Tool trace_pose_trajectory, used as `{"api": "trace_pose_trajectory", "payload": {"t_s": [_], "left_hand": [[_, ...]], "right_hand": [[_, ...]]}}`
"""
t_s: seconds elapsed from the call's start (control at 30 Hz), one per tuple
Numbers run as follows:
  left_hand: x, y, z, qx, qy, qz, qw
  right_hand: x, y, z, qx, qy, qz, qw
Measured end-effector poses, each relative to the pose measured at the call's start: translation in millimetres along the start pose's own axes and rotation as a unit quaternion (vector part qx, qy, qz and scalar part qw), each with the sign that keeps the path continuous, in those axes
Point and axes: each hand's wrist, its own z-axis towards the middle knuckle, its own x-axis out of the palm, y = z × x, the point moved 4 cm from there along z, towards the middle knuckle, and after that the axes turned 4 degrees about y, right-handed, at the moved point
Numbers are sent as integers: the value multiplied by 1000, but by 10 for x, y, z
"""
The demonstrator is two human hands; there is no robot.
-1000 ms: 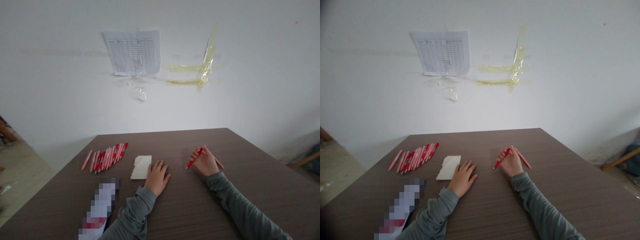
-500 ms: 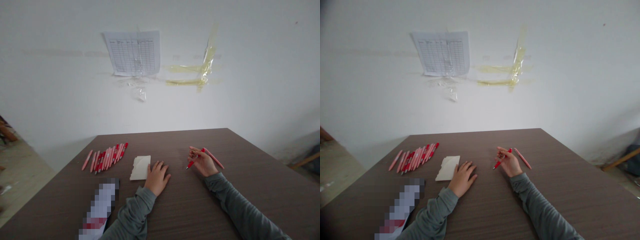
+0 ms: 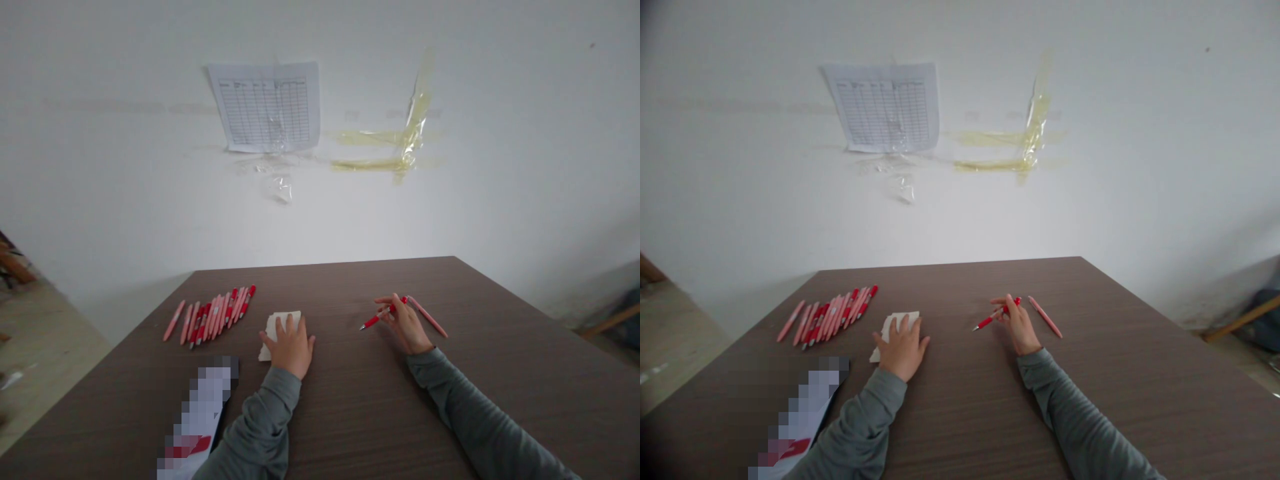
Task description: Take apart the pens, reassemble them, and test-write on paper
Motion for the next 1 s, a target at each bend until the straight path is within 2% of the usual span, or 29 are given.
{"api": "trace_pose_trajectory", "payload": {"t_s": [0.13, 0.23, 0.4, 0.63, 0.8, 1.0], "left_hand": [[27, 86, 27, -61, 29, 17, 998], [16, 105, 28, -59, 31, 20, 998], [-16, 74, 23, -10, 24, 3, 1000], [8, -107, -20, 105, 44, -63, 991], [38, -179, -52, 156, 70, -98, 980], [83, -223, -73, 178, 88, -127, 972]], "right_hand": [[-23, 11, 23, -34, -20, -38, 999], [-26, -9, 48, -34, -18, -58, 998], [-46, -4, 61, -54, -20, -129, 990], [-51, 36, 47, -86, -3, -256, 963], [12, 50, 28, -85, 30, -255, 963], [77, 14, 1, -92, 59, -271, 956]]}}
